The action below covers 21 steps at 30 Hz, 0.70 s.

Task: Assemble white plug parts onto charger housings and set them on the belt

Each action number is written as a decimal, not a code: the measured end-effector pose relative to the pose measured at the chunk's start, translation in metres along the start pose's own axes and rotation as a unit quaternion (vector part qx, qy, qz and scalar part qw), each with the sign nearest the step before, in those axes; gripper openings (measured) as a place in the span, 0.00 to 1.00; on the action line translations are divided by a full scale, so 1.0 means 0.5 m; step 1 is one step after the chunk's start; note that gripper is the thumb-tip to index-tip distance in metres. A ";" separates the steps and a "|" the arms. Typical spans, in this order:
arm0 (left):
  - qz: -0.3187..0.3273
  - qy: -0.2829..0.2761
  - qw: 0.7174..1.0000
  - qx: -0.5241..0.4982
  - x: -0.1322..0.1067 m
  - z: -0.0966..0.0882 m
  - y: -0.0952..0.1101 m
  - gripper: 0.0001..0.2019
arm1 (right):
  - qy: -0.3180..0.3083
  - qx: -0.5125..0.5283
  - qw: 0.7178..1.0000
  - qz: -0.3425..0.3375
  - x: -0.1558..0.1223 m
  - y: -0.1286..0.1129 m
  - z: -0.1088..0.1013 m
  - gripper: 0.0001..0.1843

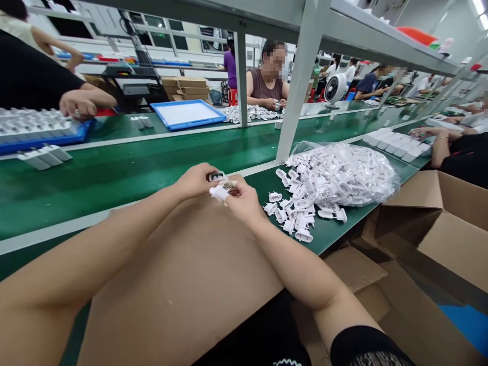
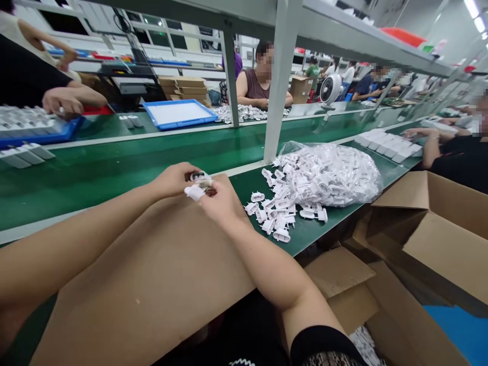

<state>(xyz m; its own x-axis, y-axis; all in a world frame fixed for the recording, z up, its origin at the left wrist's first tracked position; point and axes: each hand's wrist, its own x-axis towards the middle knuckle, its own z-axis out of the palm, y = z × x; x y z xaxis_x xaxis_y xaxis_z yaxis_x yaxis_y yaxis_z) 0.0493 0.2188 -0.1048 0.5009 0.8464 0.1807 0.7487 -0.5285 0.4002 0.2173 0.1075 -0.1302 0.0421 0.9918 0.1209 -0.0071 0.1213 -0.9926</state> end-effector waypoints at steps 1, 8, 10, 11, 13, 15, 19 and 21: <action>-0.014 0.002 1.000 -0.025 -0.053 -0.006 0.008 0.26 | 0.008 0.059 0.998 0.024 0.008 0.003 -0.001 0.16; -0.092 0.026 0.976 -0.193 -0.321 0.018 0.073 0.22 | -0.090 0.108 0.988 0.063 -0.016 -0.017 0.018 0.19; -0.097 0.062 0.964 -0.241 -0.342 0.037 0.076 0.26 | -0.121 0.010 0.993 0.015 -0.039 -0.033 0.022 0.15; -0.096 0.075 0.957 -0.262 -0.346 0.046 0.073 0.26 | -0.133 -0.060 0.989 -0.028 -0.050 -0.041 0.023 0.12; -0.080 0.086 0.951 -0.286 -0.348 0.061 0.065 0.22 | -0.151 -0.200 0.959 -0.129 -0.068 -0.057 0.024 0.09; -0.061 0.088 0.953 -0.285 -0.347 0.071 0.056 0.18 | -0.168 -0.297 0.917 -0.205 -0.081 -0.068 0.025 0.13; -0.065 0.106 0.951 -0.282 -0.347 0.078 0.051 0.18 | -0.191 -0.380 0.870 -0.250 -0.089 -0.068 0.030 0.14; -0.074 0.108 0.948 -0.290 -0.348 0.076 0.053 0.18 | -0.199 -0.404 0.854 -0.261 -0.088 -0.063 0.032 0.13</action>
<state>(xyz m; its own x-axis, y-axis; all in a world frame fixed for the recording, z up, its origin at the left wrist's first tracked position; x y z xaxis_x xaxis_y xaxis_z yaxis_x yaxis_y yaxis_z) -0.0015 0.0550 -0.1598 0.2618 0.9349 0.2395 0.4074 -0.3320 0.8507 0.1996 0.0608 -0.1039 -0.5153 0.7665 0.3834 0.6078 0.6422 -0.4670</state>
